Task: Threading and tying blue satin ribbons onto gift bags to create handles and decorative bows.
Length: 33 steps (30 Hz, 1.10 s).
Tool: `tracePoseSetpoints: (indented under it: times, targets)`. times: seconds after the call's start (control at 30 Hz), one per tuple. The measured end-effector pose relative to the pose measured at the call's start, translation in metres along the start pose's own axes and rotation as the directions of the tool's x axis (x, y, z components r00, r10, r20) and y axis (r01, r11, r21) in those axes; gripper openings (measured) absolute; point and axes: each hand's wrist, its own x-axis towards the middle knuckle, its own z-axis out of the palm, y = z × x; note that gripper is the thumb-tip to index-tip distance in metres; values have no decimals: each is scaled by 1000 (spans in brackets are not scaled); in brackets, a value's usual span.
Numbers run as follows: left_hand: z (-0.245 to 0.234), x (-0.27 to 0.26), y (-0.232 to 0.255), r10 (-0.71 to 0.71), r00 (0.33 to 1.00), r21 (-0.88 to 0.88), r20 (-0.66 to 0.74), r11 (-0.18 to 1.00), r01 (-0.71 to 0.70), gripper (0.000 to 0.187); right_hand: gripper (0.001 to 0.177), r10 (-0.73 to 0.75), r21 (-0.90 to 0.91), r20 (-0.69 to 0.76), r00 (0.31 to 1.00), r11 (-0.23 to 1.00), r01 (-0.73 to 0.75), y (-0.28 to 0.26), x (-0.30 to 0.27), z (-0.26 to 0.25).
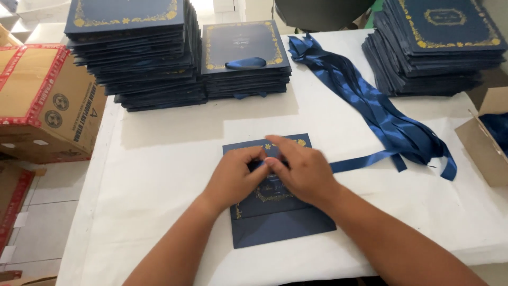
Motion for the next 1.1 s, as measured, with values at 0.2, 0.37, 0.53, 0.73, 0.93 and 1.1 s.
tracePoseSetpoints:
  times: [0.2,0.37,0.53,0.73,0.93,1.1]
  targets:
    - [-9,2,2,-81,996,-191,22,978,84,30,39,114,-211,5,993,971,-111,16,4,-28]
    - [4,0,8,-63,997,-135,-39,989,57,29,46,-117,-126,-119,986,987,102,-23,2,-20]
    - [10,-3,7,21,989,14,-148,1000,-19,25,45,-149,102,-93,984,982,158,-37,2,-20]
    - [15,-2,4,43,989,38,-144,999,-38,21,54,-80,276,-1,997,958,77,-23,-4,-5]
    - [11,-2,3,-28,995,-203,-98,979,7,24,45,-23,190,-68,997,981,36,-15,0,-12]
    - [2,1,7,-87,994,-359,-71,932,56,25,47,-136,-10,-117,984,991,136,-8,2,-17]
